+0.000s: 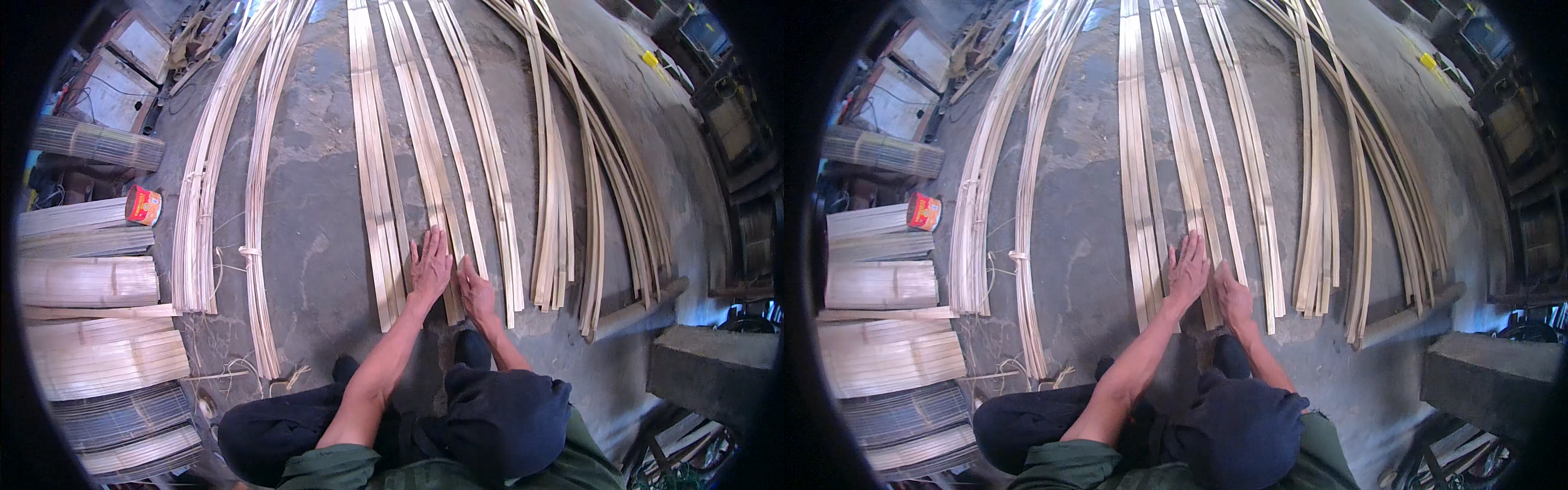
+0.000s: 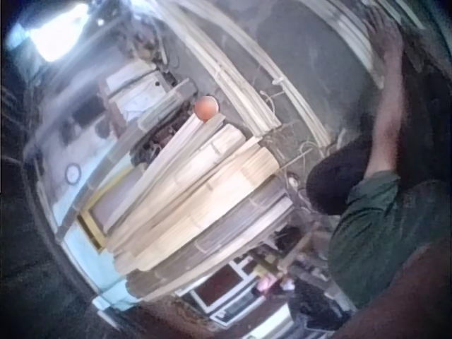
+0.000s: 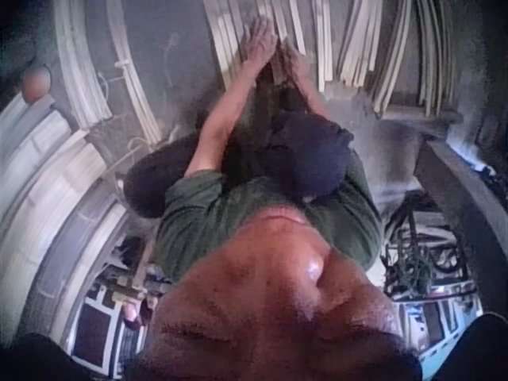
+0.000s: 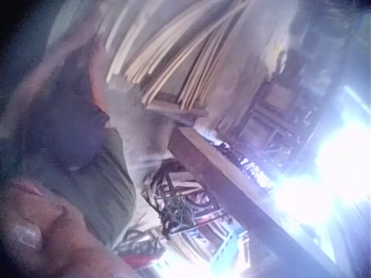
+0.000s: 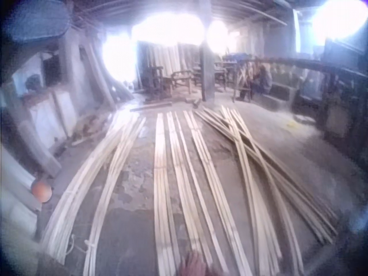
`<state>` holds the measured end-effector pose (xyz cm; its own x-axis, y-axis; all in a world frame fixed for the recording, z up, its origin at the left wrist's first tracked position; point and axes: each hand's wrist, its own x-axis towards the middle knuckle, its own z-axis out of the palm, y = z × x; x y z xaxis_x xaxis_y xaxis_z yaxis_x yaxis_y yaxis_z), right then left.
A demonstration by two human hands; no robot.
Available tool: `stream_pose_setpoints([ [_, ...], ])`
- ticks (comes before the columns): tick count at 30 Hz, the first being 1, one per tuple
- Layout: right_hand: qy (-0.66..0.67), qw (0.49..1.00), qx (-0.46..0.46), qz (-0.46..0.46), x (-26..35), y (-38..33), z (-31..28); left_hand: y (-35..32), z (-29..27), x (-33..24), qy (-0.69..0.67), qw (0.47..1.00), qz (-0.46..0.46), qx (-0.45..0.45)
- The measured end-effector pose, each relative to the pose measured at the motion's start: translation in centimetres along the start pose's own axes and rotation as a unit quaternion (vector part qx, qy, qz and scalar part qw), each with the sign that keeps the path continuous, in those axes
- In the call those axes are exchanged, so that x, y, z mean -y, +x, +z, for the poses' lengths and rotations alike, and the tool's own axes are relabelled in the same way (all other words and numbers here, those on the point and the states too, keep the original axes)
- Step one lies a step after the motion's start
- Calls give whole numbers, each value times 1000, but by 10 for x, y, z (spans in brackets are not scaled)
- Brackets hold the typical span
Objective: The person sits on the workshop floor and arranges long, thin wooden strips into parallel rows. They pick up individual strips, align them side by side, and adjust their positions to form a neat layout.
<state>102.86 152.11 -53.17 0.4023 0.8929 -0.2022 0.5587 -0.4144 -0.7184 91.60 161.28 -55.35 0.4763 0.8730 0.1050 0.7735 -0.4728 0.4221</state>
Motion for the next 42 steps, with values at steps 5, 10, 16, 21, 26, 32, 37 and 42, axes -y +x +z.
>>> stream_pose_setpoints([
  [5, 89, 987, -96, -95, 26, -10, -10, 2, -12, 5, -60, 997, -23, -37],
  [10, 101, 976, -123, -148, 40, -21, 1, 4, -17, 28, -73, 988, -45, -131],
  [16, 211, 977, -28, -11, 50, -17, 42, 6, -28, 47, 26, 982, -157, -105],
  [21, 195, 981, 4, -2, 55, -26, 65, -4, -32, 56, 34, 985, -157, -65],
  [26, 197, 980, -7, -9, 58, -33, 67, -7, -35, 57, 35, 986, -148, -66],
  [32, 193, 980, -38, -29, 52, -39, 70, -7, -40, 49, 25, 989, -139, -48],
  [37, 191, 981, -15, -7, 59, -47, 75, -10, -44, 58, 15, 988, -146, -43],
  [42, 130, 991, 16, -11, 53, -28, 68, -10, -37, 63, 2, 989, -126, -77],
])
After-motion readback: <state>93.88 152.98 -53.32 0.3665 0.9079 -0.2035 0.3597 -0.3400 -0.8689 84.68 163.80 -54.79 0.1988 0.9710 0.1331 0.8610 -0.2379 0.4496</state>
